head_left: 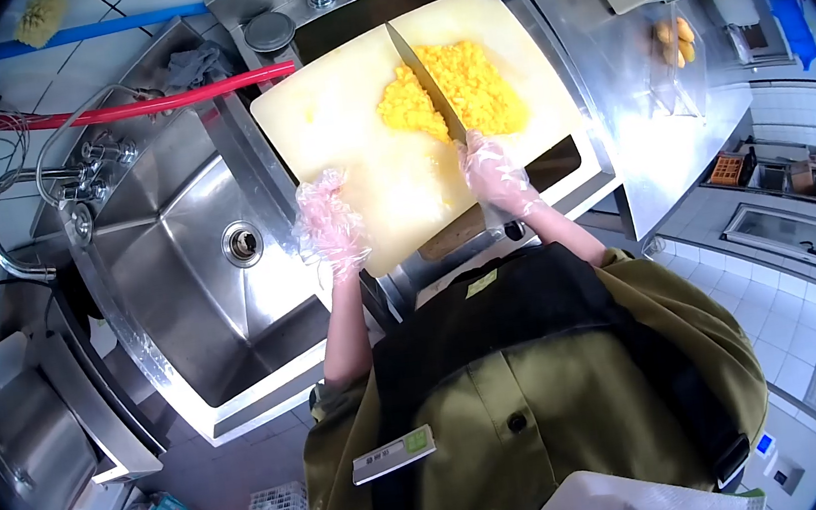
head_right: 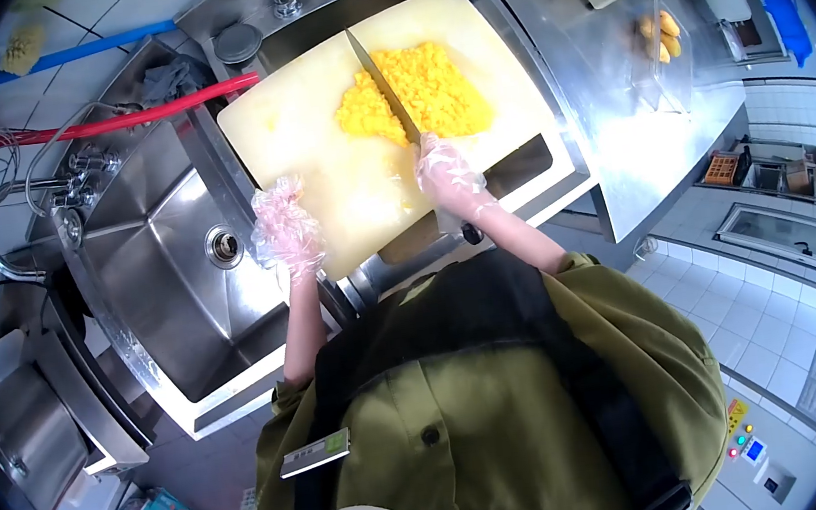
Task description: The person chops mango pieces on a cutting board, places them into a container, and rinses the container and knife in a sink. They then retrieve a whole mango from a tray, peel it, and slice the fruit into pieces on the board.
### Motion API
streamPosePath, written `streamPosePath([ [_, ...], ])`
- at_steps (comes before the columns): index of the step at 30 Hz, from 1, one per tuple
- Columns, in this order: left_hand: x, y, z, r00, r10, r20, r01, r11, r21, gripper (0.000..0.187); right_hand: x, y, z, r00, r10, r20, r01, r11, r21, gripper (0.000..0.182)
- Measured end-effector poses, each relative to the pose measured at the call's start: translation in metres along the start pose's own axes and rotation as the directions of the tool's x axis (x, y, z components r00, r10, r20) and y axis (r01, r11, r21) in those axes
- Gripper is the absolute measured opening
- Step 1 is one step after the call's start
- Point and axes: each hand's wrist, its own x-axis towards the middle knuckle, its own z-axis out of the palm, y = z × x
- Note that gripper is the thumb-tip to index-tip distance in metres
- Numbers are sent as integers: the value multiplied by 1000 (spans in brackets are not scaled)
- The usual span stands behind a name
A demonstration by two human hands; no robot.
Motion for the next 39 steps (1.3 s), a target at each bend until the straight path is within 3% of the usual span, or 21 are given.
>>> streamPosePath([
  [1,0,-6,3,991,131,-40,-127,989,78,22,2,-10,-14,1000,9,-9,-10,1000,-19,21],
  [2,-4,-10,5,992,117,-43,-116,993,25,21,-1,-15,-21,1000,27,-17,-27,999,-38,20],
  [3,-2,-6,4,993,108,-52,-109,994,-31,20,0,-15,-16,958,263,115,-284,930,235,21],
  [4,0,-3,4,993,99,-63,-104,991,-87,19,-1,-12,-8,981,174,82,-187,961,205,21],
  [6,1,-5,4,992,111,-54,-112,994,-20,18,-7,-7,4,1000,-5,27,2,991,135,22],
  [7,2,-6,4,992,119,-50,-118,993,15,17,-6,-7,6,999,-1,47,-3,996,93,21],
  [10,3,-4,7,998,-28,-58,18,986,-168,18,-8,-23,-15,993,103,59,-111,984,139,22],
  [11,4,-3,8,997,-40,-62,27,980,-195,18,-6,-21,-9,999,39,34,-43,991,126,23],
  [13,5,-4,8,996,43,-80,-55,987,-151,18,-8,-16,6,997,-77,-9,78,993,94,25],
  [15,11,-6,11,968,205,-144,-223,967,-123,18,-6,-14,6,999,-32,11,30,995,96,25],
  [17,5,2,6,973,197,-123,-196,980,19,17,-9,-22,-2,994,89,60,-100,973,210,24],
  [20,4,-17,15,992,-126,-4,114,909,-400,17,-9,-7,31,996,-22,83,12,992,124,22],
  [23,5,-10,10,997,-43,-69,30,984,-175,17,-8,-24,1,987,23,156,-48,986,157,24],
  [26,3,-9,7,985,149,-88,-137,982,133,18,-9,-23,9,997,41,61,-51,985,164,24],
  [29,5,-10,8,955,274,-115,-263,959,105,19,-6,-16,15,996,-17,84,2,986,166,22],
  [32,8,-15,8,927,361,-101,-348,929,123,18,-8,-36,-4,976,122,182,-186,904,385,26],
  [33,9,-13,8,937,335,-101,-327,941,91,17,-10,-39,-6,994,-11,113,-29,936,350,24],
  [35,4,8,1,972,223,-75,-214,970,112,16,-10,-25,37,997,-63,34,38,873,487,23],
  [36,3,15,0,984,167,-66,-158,980,124,15,-10,-22,37,1000,-20,24,4,852,524,23],
  [38,3,13,0,975,219,-37,-202,942,267,16,-10,-16,37,998,67,3,-55,799,599,22],
  [39,3,10,-1,970,242,-23,-220,915,337,17,-11,-7,17,997,67,30,-73,895,441,22],
])
